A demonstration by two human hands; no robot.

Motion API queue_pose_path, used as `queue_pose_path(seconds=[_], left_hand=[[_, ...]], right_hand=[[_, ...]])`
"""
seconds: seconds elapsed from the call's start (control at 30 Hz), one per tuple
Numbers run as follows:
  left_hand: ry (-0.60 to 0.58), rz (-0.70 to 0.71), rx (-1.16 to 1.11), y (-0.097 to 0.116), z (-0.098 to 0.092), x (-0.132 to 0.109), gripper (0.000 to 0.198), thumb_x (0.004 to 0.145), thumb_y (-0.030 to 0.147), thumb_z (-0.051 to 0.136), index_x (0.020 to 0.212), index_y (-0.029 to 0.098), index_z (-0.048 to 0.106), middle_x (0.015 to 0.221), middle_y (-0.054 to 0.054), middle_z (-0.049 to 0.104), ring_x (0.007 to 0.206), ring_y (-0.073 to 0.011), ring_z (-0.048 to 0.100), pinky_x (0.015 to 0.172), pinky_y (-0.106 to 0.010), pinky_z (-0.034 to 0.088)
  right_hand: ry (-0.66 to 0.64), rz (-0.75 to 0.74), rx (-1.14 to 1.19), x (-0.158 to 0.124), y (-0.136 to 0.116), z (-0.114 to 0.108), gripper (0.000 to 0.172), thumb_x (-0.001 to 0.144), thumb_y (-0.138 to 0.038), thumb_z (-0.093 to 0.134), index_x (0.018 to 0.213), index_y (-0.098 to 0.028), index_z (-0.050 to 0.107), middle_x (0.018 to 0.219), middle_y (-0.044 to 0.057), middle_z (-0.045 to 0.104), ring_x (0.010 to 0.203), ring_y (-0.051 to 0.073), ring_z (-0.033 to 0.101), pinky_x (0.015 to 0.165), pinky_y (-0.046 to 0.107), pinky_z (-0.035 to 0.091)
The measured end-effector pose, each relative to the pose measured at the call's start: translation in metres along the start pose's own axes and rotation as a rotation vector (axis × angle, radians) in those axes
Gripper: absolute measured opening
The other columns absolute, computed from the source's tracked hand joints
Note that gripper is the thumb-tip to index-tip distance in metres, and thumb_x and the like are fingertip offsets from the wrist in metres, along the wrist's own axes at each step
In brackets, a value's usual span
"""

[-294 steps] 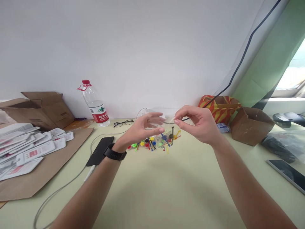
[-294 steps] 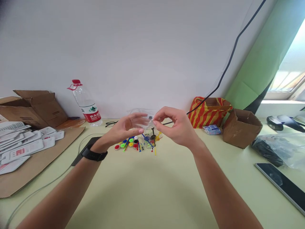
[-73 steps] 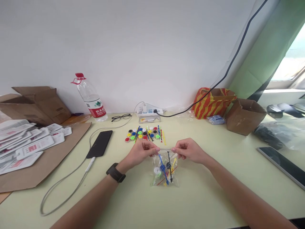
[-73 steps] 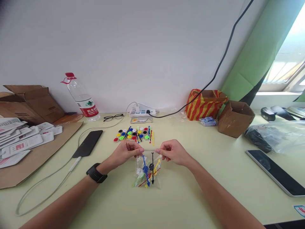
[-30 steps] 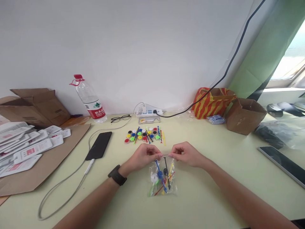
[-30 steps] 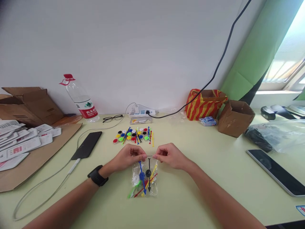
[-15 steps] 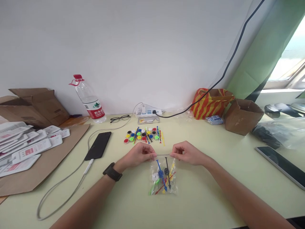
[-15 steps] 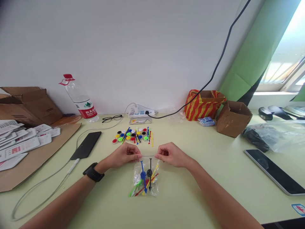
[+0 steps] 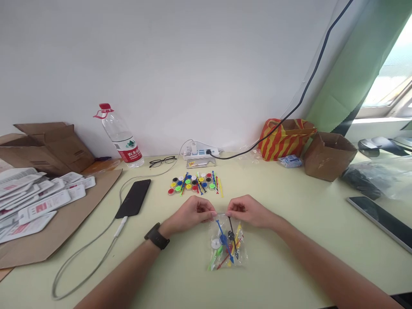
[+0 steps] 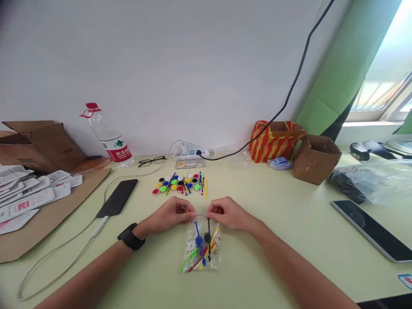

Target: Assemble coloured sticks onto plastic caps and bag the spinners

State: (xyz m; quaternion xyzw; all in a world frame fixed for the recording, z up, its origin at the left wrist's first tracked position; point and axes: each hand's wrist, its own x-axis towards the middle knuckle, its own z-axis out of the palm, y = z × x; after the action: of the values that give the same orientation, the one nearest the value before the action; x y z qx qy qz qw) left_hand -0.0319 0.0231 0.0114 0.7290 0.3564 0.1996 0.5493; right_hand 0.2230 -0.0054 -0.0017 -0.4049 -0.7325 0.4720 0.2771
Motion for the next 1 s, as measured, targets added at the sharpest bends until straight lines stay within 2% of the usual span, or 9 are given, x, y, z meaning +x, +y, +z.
queue_pose_path(seconds=[0.23, 0.37, 0.5, 0.63, 0.77, 0.87, 0.93, 1.0], left_hand=[[-0.011, -0.006, 0.06, 0.0, -0.01, -0.001, 0.032, 0.089, 0.047, 0.073, 0.087, 0.015, 0.075, 0.081, -0.006, 0.075, 0.072, -0.0151, 0.064, 0.068, -0.026, 0.05], [0.018, -0.05, 0.064, -0.002, -0.018, -0.003, 0.033, 0.09, 0.049, 0.071, 0.086, 0.016, 0.07, 0.08, -0.006, 0.074, 0.073, -0.0155, 0.064, 0.068, -0.026, 0.05], [0.027, -0.066, 0.02, -0.004, -0.021, -0.003, 0.032, 0.088, 0.048, 0.073, 0.087, 0.017, 0.068, 0.08, -0.005, 0.073, 0.072, -0.0148, 0.063, 0.068, -0.026, 0.049], [0.059, -0.05, 0.045, -0.006, -0.017, -0.003, 0.032, 0.088, 0.048, 0.072, 0.087, 0.017, 0.069, 0.078, -0.004, 0.071, 0.072, -0.0144, 0.062, 0.068, -0.025, 0.048], [0.068, -0.041, 0.037, -0.006, -0.014, -0.002, 0.032, 0.089, 0.049, 0.072, 0.086, 0.017, 0.069, 0.078, -0.003, 0.071, 0.071, -0.0139, 0.061, 0.067, -0.025, 0.047], [0.071, -0.03, 0.032, -0.005, -0.014, -0.003, 0.031, 0.089, 0.048, 0.071, 0.086, 0.017, 0.069, 0.078, -0.003, 0.07, 0.071, -0.0141, 0.061, 0.067, -0.025, 0.047], [0.07, -0.023, 0.03, -0.004, -0.014, -0.003, 0.031, 0.089, 0.048, 0.071, 0.086, 0.017, 0.069, 0.078, -0.003, 0.07, 0.071, -0.014, 0.06, 0.067, -0.026, 0.047], [0.069, -0.022, 0.029, -0.004, -0.014, -0.003, 0.031, 0.089, 0.048, 0.071, 0.086, 0.017, 0.069, 0.077, -0.003, 0.07, 0.071, -0.0139, 0.06, 0.066, -0.026, 0.046]], right_hand=[[-0.028, 0.011, -0.066, -0.004, 0.001, -0.017, 0.028, 0.092, -0.044, 0.065, 0.081, -0.018, 0.064, 0.07, -0.002, 0.058, 0.064, 0.013, 0.047, 0.058, 0.025, 0.037], [0.078, 0.009, -0.126, -0.005, 0.012, -0.036, 0.027, 0.096, -0.043, 0.058, 0.085, -0.019, 0.061, 0.075, -0.001, 0.06, 0.067, 0.014, 0.05, 0.061, 0.026, 0.04], [0.363, -0.005, -0.252, -0.005, 0.031, -0.065, 0.03, 0.098, -0.046, 0.052, 0.085, -0.02, 0.059, 0.077, 0.001, 0.061, 0.068, 0.016, 0.053, 0.062, 0.027, 0.042], [0.686, 0.027, -0.495, -0.012, 0.048, -0.098, 0.03, 0.097, -0.046, 0.051, 0.082, -0.021, 0.058, 0.073, 0.003, 0.065, 0.066, 0.018, 0.056, 0.063, 0.03, 0.043], [1.002, -0.014, -0.764, -0.029, 0.052, -0.126, 0.03, 0.096, -0.045, 0.053, 0.082, -0.021, 0.061, 0.071, 0.005, 0.066, 0.063, 0.019, 0.057, 0.062, 0.031, 0.041], [1.189, -0.096, -0.944, -0.039, 0.051, -0.138, 0.027, 0.098, -0.04, 0.051, 0.084, -0.02, 0.062, 0.08, 0.009, 0.068, 0.071, 0.022, 0.06, 0.066, 0.033, 0.043], [1.174, -0.086, -1.031, -0.041, 0.053, -0.14, 0.024, 0.097, -0.036, 0.051, 0.083, -0.02, 0.062, 0.087, 0.011, 0.069, 0.08, 0.025, 0.062, 0.07, 0.034, 0.044], [1.015, 0.048, -1.087, -0.04, 0.058, -0.137, 0.02, 0.095, -0.032, 0.053, 0.081, -0.021, 0.061, 0.09, 0.01, 0.07, 0.084, 0.025, 0.062, 0.07, 0.034, 0.042]])
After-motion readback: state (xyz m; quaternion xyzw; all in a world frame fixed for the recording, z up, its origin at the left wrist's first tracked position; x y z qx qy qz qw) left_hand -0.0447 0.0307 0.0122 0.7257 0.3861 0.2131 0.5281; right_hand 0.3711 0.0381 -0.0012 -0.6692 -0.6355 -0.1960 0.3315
